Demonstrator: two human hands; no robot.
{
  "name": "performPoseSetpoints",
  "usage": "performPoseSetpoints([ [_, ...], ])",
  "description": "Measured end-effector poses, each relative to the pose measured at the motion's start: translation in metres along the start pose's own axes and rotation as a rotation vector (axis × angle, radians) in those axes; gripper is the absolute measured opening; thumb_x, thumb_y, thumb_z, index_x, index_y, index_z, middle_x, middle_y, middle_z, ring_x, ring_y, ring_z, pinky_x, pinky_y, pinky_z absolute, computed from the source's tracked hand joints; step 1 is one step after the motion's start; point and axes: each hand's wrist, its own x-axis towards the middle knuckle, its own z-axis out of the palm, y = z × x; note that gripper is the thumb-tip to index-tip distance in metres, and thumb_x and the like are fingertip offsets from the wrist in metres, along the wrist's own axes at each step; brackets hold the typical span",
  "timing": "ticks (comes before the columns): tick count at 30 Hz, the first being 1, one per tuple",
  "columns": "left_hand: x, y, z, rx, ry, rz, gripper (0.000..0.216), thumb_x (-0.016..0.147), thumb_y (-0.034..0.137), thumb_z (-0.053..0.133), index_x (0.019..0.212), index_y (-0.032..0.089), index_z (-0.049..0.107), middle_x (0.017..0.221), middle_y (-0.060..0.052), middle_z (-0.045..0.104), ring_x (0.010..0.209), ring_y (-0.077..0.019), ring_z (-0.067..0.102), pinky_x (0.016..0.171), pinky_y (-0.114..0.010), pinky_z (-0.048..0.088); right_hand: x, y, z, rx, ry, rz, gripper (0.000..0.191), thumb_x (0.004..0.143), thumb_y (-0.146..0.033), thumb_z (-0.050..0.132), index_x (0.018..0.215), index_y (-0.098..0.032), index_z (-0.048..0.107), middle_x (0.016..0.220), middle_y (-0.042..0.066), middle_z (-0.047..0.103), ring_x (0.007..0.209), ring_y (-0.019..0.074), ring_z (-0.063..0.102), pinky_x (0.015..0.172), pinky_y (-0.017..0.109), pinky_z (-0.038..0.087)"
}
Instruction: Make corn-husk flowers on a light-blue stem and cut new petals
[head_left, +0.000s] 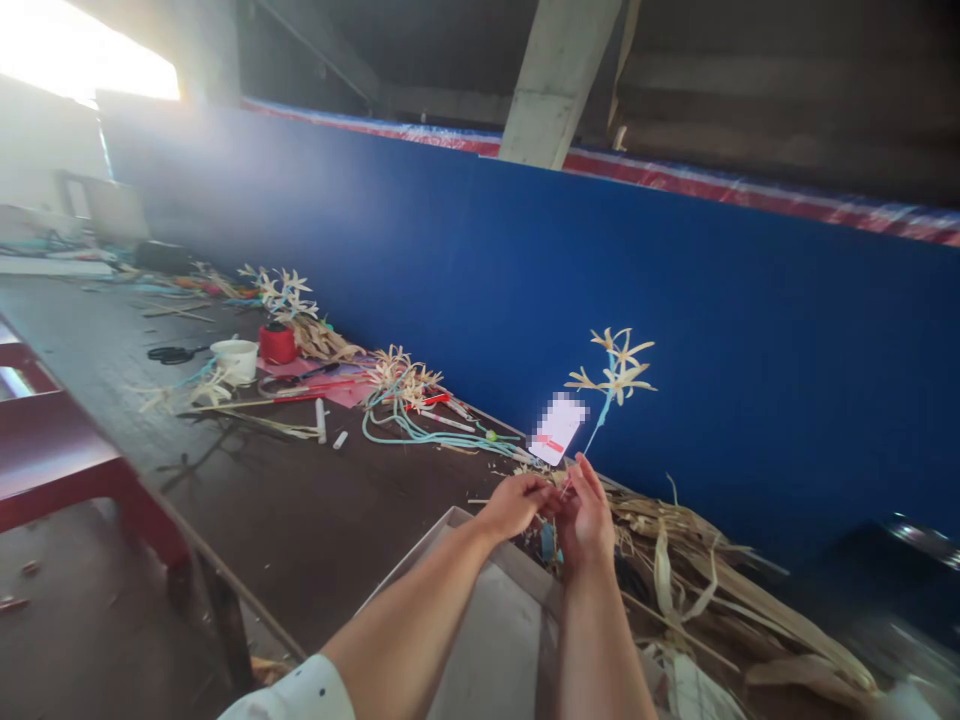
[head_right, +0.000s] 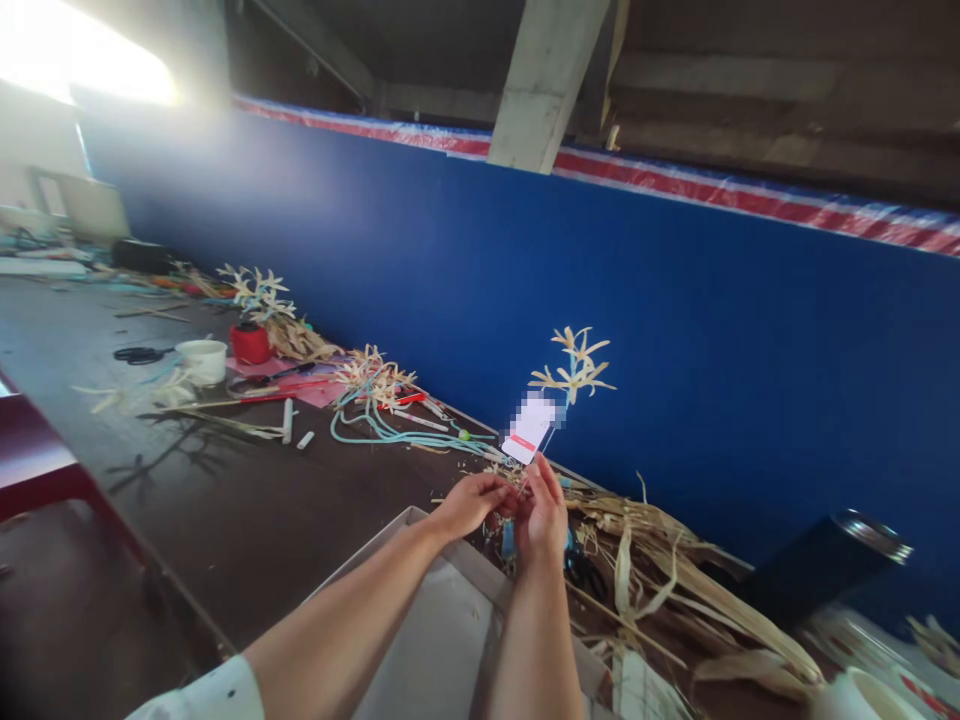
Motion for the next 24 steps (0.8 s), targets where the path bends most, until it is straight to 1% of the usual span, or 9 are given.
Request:
performPoseSetpoints([
  [4,0.0,0.004,-0.002,-0.122,-0.063,-0.079,0.035,0.071,0.042,0.063,0.087,0.011,0.062,0.079,-0.007,0.066,0.069,-0.0149,0.06,0.057,-0.024,0.043,0.0,-0.01,0.004,-0.011,0.014,-0.076,0.053,0.059,-0.032,0.078,0.109,-0.026,0.061,0.062,-0.008,0.054,0.047,0.0069,0.046,0.043,0.021,0.038],
  [8,0.0,0.004,-0.004,-0.155,-0.119,-0.1,0.048,0.064,0.049,0.069,0.091,0.01,0.064,0.083,-0.009,0.067,0.073,-0.0158,0.061,0.059,-0.024,0.043,-0.001,-0.025,0.007,0.045,0.067,-0.183,0.047,0.058,-0.028,0.078,0.102,-0.022,0.064,0.07,-0.005,0.058,0.053,0.0058,0.048,0.042,0.017,0.034],
  [11,-0.001,0.005,-0.005,-0.174,-0.141,-0.105,0.053,0.061,0.052,0.07,0.094,0.01,0.065,0.085,-0.009,0.068,0.073,-0.0151,0.061,0.06,-0.023,0.043,-0.001,-0.039,0.005,0.08,0.078,-0.259,0.045,0.06,-0.026,0.077,0.103,-0.024,0.063,0.076,-0.004,0.059,0.057,0.0061,0.05,0.043,0.017,0.035],
  [13,-0.003,0.008,-0.005,-0.191,-0.144,-0.122,0.055,0.061,0.052,0.07,0.095,0.01,0.065,0.085,-0.009,0.068,0.07,-0.0132,0.061,0.058,-0.022,0.043,-0.001,-0.047,0.004,0.126,0.087,-0.288,0.044,0.06,-0.024,0.076,0.103,-0.026,0.063,0.076,-0.004,0.059,0.058,0.0055,0.05,0.043,0.016,0.036],
  [15,-0.006,0.012,-0.006,-0.202,-0.161,-0.139,0.055,0.062,0.051,0.07,0.097,0.01,0.065,0.083,-0.009,0.068,0.065,-0.0111,0.06,0.057,-0.021,0.042,-0.001,-0.051,0.003,0.171,0.097,-0.292,0.043,0.059,-0.023,0.076,0.101,-0.026,0.064,0.075,-0.005,0.059,0.057,0.0045,0.05,0.043,0.015,0.035],
  [18,-0.009,0.015,-0.007,-0.202,-0.225,-0.174,0.052,0.062,0.048,0.072,0.097,0.01,0.065,0.079,-0.007,0.068,0.06,-0.0096,0.059,0.055,-0.02,0.042,-0.001,-0.051,0.005,0.201,0.115,-0.275,0.044,0.057,-0.019,0.078,0.099,-0.025,0.065,0.072,-0.006,0.058,0.056,0.0035,0.049,0.042,0.013,0.034],
  [21,-0.01,0.015,-0.008,-0.186,-0.285,-0.2,0.051,0.061,0.047,0.073,0.095,0.01,0.065,0.077,-0.006,0.068,0.058,-0.0098,0.059,0.053,-0.021,0.042,-0.001,-0.048,0.006,0.195,0.124,-0.241,0.045,0.055,-0.019,0.079,0.097,-0.023,0.065,0.071,-0.006,0.057,0.056,0.0026,0.049,0.042,0.011,0.034],
  [24,-0.011,0.013,-0.01,-0.178,-0.336,-0.205,0.05,0.065,0.046,0.072,0.098,0.01,0.066,0.078,-0.007,0.068,0.059,-0.0098,0.059,0.054,-0.021,0.041,0.0,-0.044,0.006,0.153,0.137,-0.197,0.046,0.054,-0.022,0.079,0.097,-0.023,0.065,0.069,-0.006,0.057,0.054,0.0029,0.049,0.04,0.012,0.034],
])
